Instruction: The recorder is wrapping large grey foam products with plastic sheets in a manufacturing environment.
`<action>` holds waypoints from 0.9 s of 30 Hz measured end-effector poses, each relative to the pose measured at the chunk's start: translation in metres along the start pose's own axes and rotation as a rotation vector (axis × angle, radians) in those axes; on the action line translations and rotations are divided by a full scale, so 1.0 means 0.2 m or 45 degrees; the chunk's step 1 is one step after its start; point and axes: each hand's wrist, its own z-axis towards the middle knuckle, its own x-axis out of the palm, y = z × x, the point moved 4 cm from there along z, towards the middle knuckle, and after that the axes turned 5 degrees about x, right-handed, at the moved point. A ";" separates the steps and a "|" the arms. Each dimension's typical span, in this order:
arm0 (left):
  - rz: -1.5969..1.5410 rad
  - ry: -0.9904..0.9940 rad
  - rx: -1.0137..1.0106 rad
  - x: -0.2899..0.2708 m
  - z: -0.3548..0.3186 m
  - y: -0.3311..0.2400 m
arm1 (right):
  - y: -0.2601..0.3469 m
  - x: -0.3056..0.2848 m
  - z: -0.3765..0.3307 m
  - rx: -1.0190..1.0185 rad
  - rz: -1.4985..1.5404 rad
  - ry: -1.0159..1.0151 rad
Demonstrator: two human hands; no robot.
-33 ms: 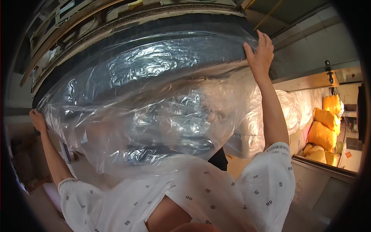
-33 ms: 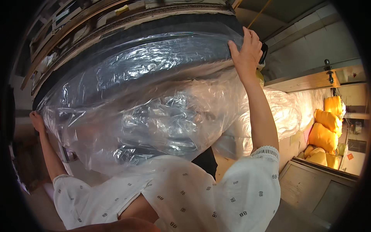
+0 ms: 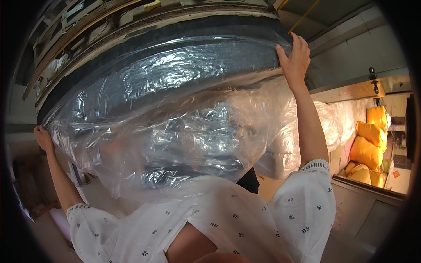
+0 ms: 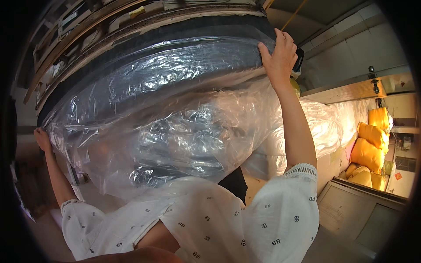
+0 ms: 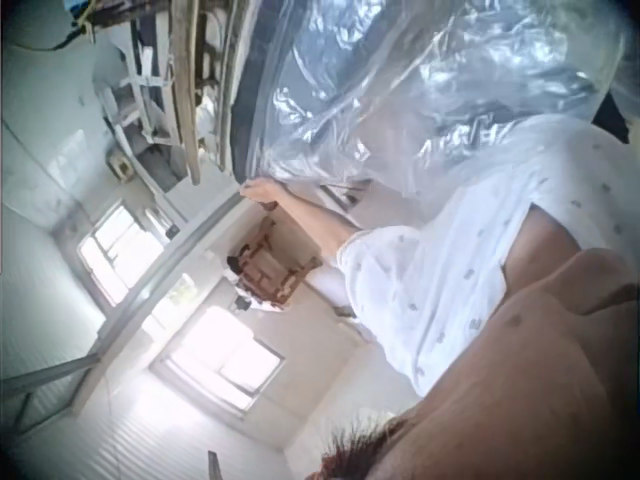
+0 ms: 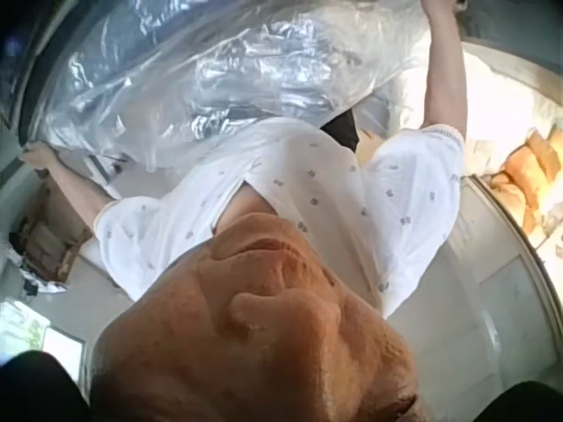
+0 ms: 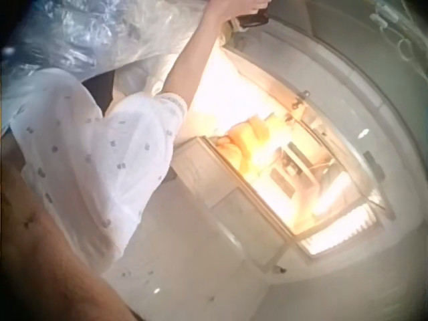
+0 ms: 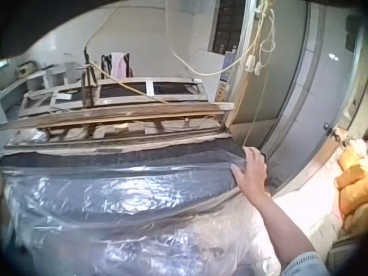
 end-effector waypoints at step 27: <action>-1.160 0.034 -0.546 -0.70 -0.43 0.88 | -0.06 0.23 0.06 0.151 0.778 0.798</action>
